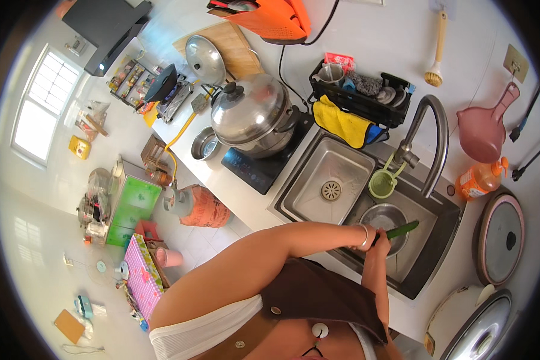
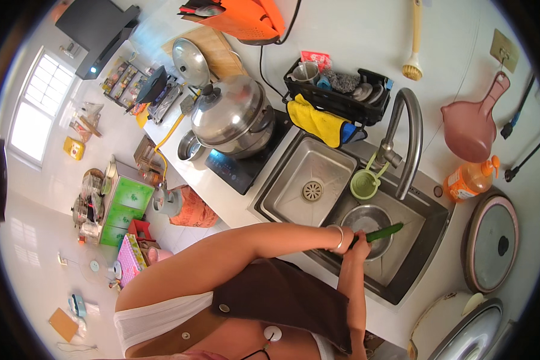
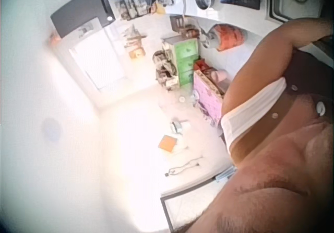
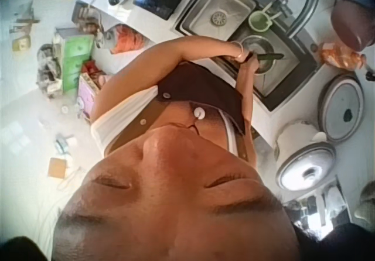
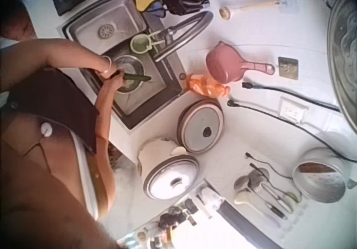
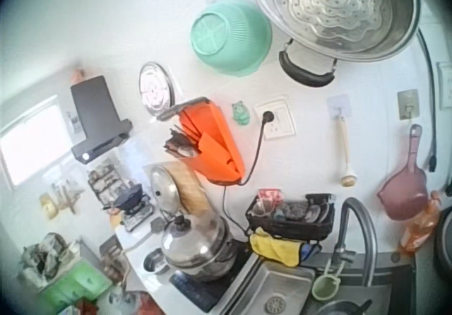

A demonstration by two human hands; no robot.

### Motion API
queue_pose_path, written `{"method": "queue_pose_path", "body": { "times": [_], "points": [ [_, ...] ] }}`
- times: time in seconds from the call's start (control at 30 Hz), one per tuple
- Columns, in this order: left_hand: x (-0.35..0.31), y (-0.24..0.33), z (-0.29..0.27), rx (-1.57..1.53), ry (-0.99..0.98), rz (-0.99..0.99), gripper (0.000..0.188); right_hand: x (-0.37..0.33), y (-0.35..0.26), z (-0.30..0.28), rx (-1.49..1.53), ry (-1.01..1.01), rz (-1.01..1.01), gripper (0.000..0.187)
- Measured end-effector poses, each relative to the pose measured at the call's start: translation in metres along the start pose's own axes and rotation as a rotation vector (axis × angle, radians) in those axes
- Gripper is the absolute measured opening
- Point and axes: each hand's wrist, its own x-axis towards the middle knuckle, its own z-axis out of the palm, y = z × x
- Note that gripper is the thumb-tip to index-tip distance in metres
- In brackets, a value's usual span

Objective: The person washes a cucumber, stirs food in a wok with a spatula, cuts the cucumber on a yellow cutting board with a knife, and adds noodles and seasoning from packets into a pot of water on a stove.

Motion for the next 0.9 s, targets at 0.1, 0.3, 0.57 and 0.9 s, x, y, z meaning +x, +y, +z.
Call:
{"method": "queue_pose_path", "body": {
  "times": [0.1, 0.3, 0.57, 0.9],
  "points": [
    [-0.003, -0.005, 0.01, 0.147, 0.085, 0.099, 0.023, 0.01, -0.009, 0.0, -0.076, -0.149, 0.008, 0.008],
    [-0.035, 0.001, 0.0, 0.278, 0.003, 0.098, 0.023, 0.049, -0.029, 0.008, -0.566, -0.02, -0.433, 0.071],
    [-0.077, -0.014, 0.003, 0.03, 0.051, 0.056, 0.049, 0.094, -0.014, -0.016, -0.583, -0.01, 0.205, 0.024],
    [-0.02, -0.084, 0.005, -1.529, -0.349, -0.406, 0.061, 0.073, 0.011, -0.021, 0.324, -0.118, 0.434, 0.03]
  ]
}}
